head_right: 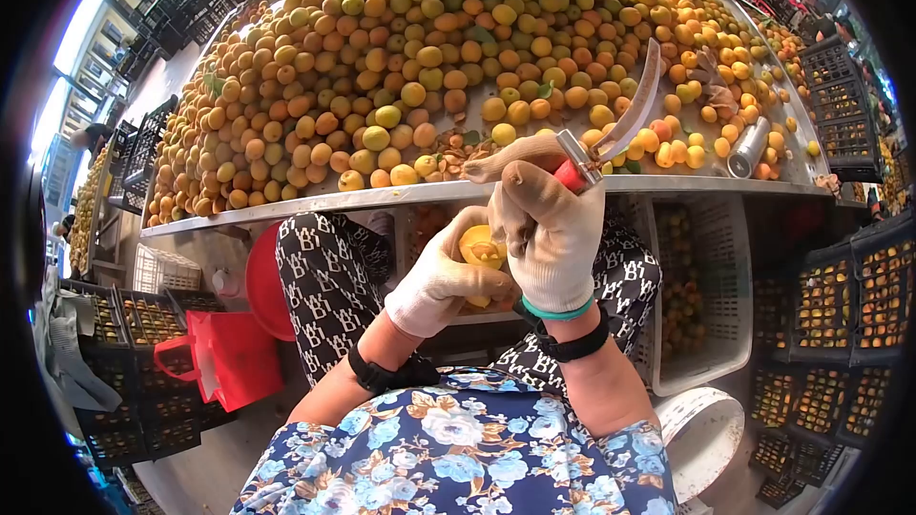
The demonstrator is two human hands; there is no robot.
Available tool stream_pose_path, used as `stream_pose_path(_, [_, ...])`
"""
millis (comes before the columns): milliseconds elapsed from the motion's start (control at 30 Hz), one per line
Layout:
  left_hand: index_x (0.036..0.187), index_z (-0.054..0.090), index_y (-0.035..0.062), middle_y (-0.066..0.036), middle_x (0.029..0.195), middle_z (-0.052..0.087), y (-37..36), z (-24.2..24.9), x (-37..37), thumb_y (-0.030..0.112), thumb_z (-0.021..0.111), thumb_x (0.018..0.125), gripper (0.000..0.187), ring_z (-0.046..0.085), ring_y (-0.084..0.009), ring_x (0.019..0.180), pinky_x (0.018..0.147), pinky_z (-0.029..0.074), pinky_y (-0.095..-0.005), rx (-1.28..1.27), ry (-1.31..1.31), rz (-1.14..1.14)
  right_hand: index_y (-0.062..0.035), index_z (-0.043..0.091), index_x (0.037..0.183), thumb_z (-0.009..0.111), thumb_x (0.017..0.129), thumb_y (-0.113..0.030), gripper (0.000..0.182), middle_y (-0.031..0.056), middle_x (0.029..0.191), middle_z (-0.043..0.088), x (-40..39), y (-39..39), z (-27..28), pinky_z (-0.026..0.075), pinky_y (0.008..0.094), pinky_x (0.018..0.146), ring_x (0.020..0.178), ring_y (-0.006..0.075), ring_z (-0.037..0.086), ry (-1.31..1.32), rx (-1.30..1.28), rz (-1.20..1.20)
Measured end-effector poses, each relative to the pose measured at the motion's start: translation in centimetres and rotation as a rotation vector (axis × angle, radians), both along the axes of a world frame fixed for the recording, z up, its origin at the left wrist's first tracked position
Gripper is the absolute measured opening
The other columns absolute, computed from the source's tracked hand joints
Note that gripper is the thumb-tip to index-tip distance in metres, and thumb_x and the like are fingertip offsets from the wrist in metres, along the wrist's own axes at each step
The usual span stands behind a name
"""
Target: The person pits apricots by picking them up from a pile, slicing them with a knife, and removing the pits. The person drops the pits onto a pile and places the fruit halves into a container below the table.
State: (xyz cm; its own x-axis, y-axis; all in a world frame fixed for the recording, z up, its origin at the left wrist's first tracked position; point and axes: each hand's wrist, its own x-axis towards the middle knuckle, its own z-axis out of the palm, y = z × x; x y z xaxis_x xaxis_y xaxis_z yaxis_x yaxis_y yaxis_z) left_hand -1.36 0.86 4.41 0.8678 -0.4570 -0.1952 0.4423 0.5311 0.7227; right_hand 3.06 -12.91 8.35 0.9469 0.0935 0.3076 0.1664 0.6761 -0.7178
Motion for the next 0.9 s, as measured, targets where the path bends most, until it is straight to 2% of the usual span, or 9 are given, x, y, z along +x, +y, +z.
stream_pose_path(233, [0.121, 0.050, 0.0038, -0.007, 0.101, 0.062, -0.3, -0.5, -0.2, 0.002, 0.079, 0.075, 0.054, 0.066, -0.0187, 0.083, 0.071, 0.056, -0.0322, -0.017, 0.052, 0.046, 0.0038, 0.062, 0.091, 0.073, 0.092, -0.024, 0.030, -0.0018, 0.053, 0.047, -0.1, 0.6, -0.6, 0.028, 0.0205, 0.042, 0.041, 0.0039, 0.039, -0.005, -0.044, 0.021])
stream_pose_path(367, [0.119, 0.050, 0.0037, -0.007, 0.098, 0.062, -0.3, -1.2, -0.1, 0.002, 0.077, 0.077, 0.050, 0.066, -0.0193, 0.078, 0.066, 0.056, -0.0329, 0.030, 0.044, 0.040, 0.0025, 0.063, 0.089, 0.068, 0.097, -0.026, 0.030, -0.0024, 0.051, 0.044, 0.8, 0.5, -1.9, 0.027, 0.0216, 0.040, 0.039, 0.0043, 0.037, 0.104, 0.014, 0.099])
stream_pose_path(500, [0.118, 0.053, 0.0040, -0.006, 0.100, 0.063, -0.4, -2.2, -0.1, 0.003, 0.076, 0.077, 0.047, 0.064, -0.0161, 0.087, 0.074, 0.054, -0.0307, 0.243, 0.007, 0.033, 0.0007, 0.062, 0.085, 0.066, 0.098, -0.029, 0.033, -0.0024, 0.049, 0.043, 1.2, 0.9, -3.9, 0.025, 0.0224, 0.038, 0.037, 0.0052, 0.035, 0.265, -0.026, 0.064])
stream_pose_path(567, [0.117, 0.054, 0.0045, -0.005, 0.102, 0.064, -0.7, -3.4, 0.0, 0.004, 0.077, 0.077, 0.046, 0.062, -0.0140, 0.091, 0.080, 0.053, -0.0292, 0.398, -0.061, 0.040, -0.0019, 0.061, 0.083, 0.068, 0.096, -0.026, 0.029, 0.0004, 0.055, 0.054, 1.1, 1.1, -4.9, 0.027, 0.0219, 0.036, 0.037, 0.0050, 0.039, 0.352, -0.036, 0.028])
stream_pose_path(633, [0.115, 0.056, 0.0052, -0.004, 0.104, 0.063, -0.9, -5.1, 0.1, 0.005, 0.077, 0.075, 0.045, 0.059, -0.0112, 0.096, 0.087, 0.050, -0.0274, 0.457, -0.100, 0.076, -0.0027, 0.061, 0.083, 0.069, 0.096, -0.024, 0.027, 0.0021, 0.058, 0.058, 0.8, 1.3, -5.9, 0.028, 0.0212, 0.036, 0.037, 0.0049, 0.041, 0.407, -0.059, 0.010])
stream_pose_path(667, [0.115, 0.056, 0.0053, -0.004, 0.104, 0.063, -1.0, -5.7, 0.2, 0.004, 0.076, 0.075, 0.045, 0.059, -0.0111, 0.096, 0.087, 0.050, -0.0276, 0.470, -0.104, 0.075, -0.0035, 0.061, 0.082, 0.068, 0.096, -0.028, 0.030, -0.0014, 0.053, 0.051, 0.7, 1.3, -6.0, 0.028, 0.0229, 0.037, 0.037, 0.0059, 0.039, 0.420, -0.103, -0.020])
stream_pose_path(767, [0.114, 0.056, 0.0049, -0.004, 0.101, 0.064, -1.1, -5.2, 0.3, 0.004, 0.075, 0.073, 0.046, 0.059, -0.0108, 0.094, 0.084, 0.051, -0.0284, 0.580, -0.169, 0.091, -0.0046, 0.061, 0.081, 0.068, 0.096, -0.035, 0.034, -0.0051, 0.049, 0.041, 1.2, 0.2, -7.4, 0.027, 0.0253, 0.039, 0.037, 0.0070, 0.035, 0.532, 0.081, 0.084])
stream_pose_path(800, [0.114, 0.056, 0.0046, -0.005, 0.099, 0.064, -1.2, -5.0, 0.2, 0.004, 0.075, 0.072, 0.046, 0.059, -0.0107, 0.093, 0.083, 0.051, -0.0287, 0.628, -0.199, 0.100, -0.0084, 0.058, 0.075, 0.067, 0.095, -0.040, 0.038, -0.0069, 0.047, 0.032, 1.6, 0.2, -7.3, 0.027, 0.0271, 0.040, 0.036, 0.0084, 0.032, 0.630, 0.140, 0.015])
stream_pose_path(900, [0.110, 0.057, 0.0042, -0.006, 0.093, 0.064, -1.8, -5.3, 0.6, 0.005, 0.076, 0.070, 0.045, 0.060, -0.0113, 0.085, 0.075, 0.052, -0.0288, 0.742, -0.207, 0.165, -0.0136, 0.050, 0.069, 0.069, 0.094, -0.038, 0.040, -0.0060, 0.049, 0.034, 2.2, 0.0, -8.2, 0.032, 0.0280, 0.043, 0.037, 0.0102, 0.033, 0.690, 0.274, -0.025])
